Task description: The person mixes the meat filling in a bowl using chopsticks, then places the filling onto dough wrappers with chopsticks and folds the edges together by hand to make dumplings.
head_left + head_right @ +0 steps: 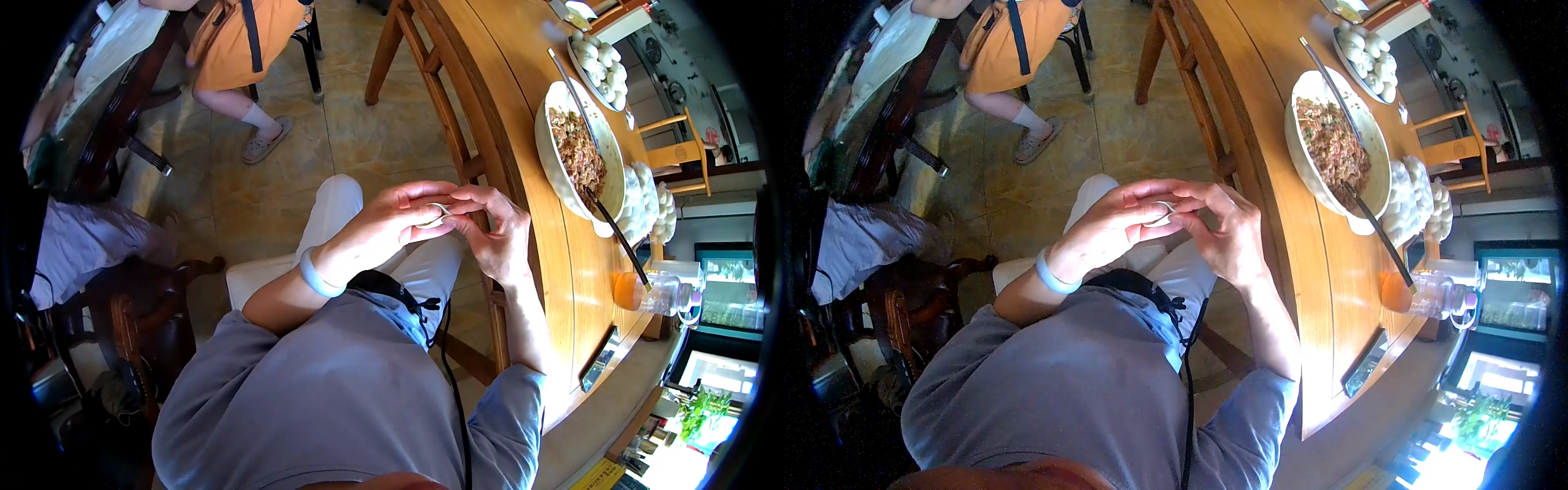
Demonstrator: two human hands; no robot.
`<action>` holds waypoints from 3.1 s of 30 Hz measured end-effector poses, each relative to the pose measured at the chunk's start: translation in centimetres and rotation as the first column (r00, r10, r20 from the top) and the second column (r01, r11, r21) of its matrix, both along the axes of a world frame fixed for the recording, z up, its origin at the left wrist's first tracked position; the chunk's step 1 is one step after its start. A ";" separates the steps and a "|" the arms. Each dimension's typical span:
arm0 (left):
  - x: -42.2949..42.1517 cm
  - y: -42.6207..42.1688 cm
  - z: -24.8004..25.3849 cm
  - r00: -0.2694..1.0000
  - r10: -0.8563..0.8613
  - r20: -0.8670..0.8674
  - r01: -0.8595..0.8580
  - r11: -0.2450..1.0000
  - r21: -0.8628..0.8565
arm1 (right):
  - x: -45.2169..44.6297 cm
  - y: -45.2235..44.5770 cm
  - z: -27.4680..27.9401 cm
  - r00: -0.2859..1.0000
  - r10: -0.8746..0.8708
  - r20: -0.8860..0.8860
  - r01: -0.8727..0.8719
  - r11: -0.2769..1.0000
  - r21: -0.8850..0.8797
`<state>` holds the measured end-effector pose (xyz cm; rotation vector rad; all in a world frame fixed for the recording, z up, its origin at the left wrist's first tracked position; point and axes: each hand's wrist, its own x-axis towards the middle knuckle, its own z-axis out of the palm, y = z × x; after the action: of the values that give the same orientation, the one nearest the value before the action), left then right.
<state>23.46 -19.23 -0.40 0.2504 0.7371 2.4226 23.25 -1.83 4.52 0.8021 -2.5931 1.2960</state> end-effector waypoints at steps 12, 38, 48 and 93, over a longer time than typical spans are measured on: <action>0.4 -0.2 0.0 0.999 0.000 0.034 0.001 0.999 -0.045 | 0.3 -0.3 0.7 0.997 0.025 -0.075 -0.013 0.986 0.163; -0.2 0.2 -0.8 0.991 -0.113 0.071 0.100 0.981 0.166 | 0.2 -0.7 1.0 0.988 0.036 -0.151 -0.004 0.979 0.205; -0.4 0.0 -0.4 0.988 -0.136 0.079 0.127 0.985 0.113 | -0.3 -0.9 0.8 0.933 0.103 -0.345 -0.004 0.961 0.276; 0.5 -0.8 1.5 0.979 -0.098 -0.178 0.136 0.967 0.214 | 1.3 -0.2 1.4 0.998 -0.010 -0.070 0.006 0.998 -0.057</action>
<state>23.96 -20.04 1.13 0.5764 0.4999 2.3904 24.53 -2.06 5.91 0.8118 -2.4912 1.3087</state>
